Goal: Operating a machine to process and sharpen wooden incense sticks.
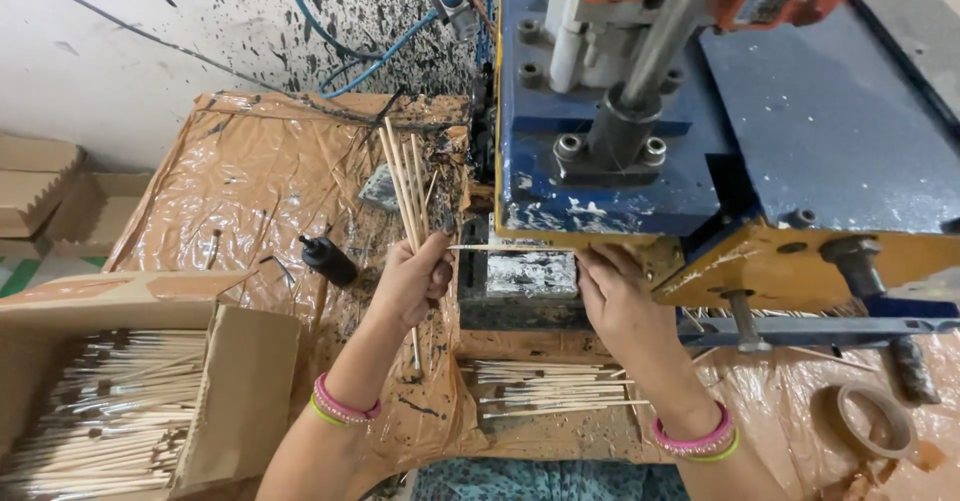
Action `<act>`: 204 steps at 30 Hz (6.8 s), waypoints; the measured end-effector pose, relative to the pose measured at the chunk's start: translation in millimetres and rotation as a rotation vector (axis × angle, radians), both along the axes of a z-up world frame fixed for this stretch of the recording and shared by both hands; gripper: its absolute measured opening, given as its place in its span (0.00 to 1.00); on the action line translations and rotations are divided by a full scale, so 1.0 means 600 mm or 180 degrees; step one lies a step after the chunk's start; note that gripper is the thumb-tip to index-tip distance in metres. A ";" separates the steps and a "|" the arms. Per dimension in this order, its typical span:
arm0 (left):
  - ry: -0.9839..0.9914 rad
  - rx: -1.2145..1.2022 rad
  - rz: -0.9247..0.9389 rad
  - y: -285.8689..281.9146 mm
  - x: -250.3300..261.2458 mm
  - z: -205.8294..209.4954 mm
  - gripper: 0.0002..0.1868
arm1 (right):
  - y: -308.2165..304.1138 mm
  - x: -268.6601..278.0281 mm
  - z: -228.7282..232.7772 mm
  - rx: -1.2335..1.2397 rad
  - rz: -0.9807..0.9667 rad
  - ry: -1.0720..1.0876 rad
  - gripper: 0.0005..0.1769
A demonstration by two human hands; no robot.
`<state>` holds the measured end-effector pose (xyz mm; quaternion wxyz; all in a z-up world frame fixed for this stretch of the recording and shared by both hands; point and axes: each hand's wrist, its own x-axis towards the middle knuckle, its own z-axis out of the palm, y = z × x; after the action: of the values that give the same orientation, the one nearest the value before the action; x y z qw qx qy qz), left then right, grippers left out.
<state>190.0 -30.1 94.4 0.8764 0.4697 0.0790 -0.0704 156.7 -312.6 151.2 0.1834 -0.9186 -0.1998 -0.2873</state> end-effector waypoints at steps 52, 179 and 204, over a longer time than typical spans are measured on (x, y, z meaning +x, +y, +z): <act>-0.0962 0.1892 0.0600 0.007 -0.068 -0.101 0.12 | -0.008 -0.011 0.012 0.0325 0.0666 -0.0346 0.08; -0.0199 -0.0168 -0.0118 -0.001 0.013 -0.054 0.16 | 0.000 -0.014 0.006 0.0144 0.0499 -0.0206 0.18; -0.1500 0.1899 0.0248 -0.046 -0.218 -0.092 0.11 | -0.137 -0.133 -0.076 0.1716 -0.0379 0.0557 0.23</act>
<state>59.1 -57.7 39.1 0.6973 0.7042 -0.0899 0.0989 77.0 -394.6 105.4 0.4203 -0.8681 -0.0454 -0.2600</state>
